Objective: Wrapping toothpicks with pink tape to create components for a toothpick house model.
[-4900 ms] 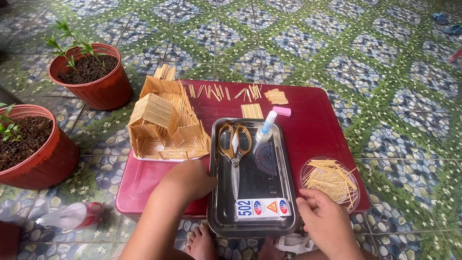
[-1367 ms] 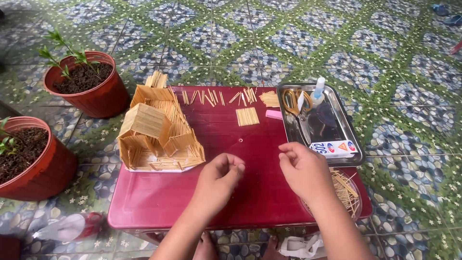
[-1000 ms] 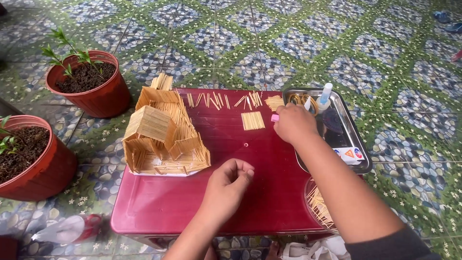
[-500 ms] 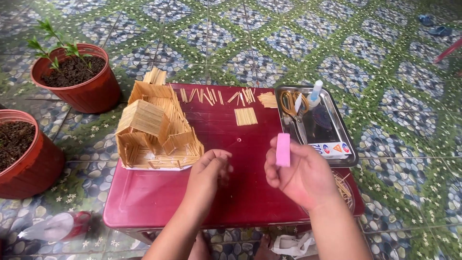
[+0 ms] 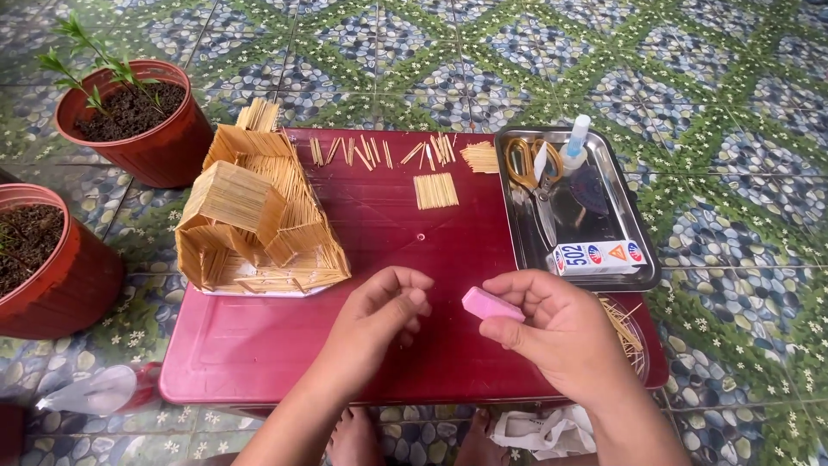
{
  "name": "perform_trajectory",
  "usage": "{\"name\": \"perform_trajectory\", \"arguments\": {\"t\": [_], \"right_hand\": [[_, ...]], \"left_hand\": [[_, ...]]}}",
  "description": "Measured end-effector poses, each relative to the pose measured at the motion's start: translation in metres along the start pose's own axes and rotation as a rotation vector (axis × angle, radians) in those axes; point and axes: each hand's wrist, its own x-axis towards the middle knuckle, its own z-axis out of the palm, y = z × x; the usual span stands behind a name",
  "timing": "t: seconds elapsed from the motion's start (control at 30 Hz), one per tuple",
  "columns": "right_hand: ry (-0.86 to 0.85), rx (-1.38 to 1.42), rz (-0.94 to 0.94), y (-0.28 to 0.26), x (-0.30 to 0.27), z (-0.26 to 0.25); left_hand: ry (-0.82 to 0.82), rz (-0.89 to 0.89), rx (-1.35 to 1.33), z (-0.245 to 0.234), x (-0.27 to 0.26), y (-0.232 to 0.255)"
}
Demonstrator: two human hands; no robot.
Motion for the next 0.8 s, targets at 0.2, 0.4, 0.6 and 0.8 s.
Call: {"name": "perform_trajectory", "arguments": {"t": [0.2,0.4,0.6,0.8], "right_hand": [[0.048,-0.233,-0.200,0.000,-0.010,0.019],[-0.049,-0.669,-0.185,-0.018,-0.016,-0.005],[0.044,-0.393,-0.593,-0.004,-0.014,-0.002],[-0.123,0.132,-0.400,0.019,-0.005,0.024]], "left_hand": [[-0.127,0.384,0.181,0.014,-0.008,-0.006],[0.009,0.679,0.356,0.009,-0.010,-0.001],[0.043,0.642,0.319,0.007,-0.012,-0.003],[-0.023,0.342,0.005,0.011,-0.008,-0.005]]}}
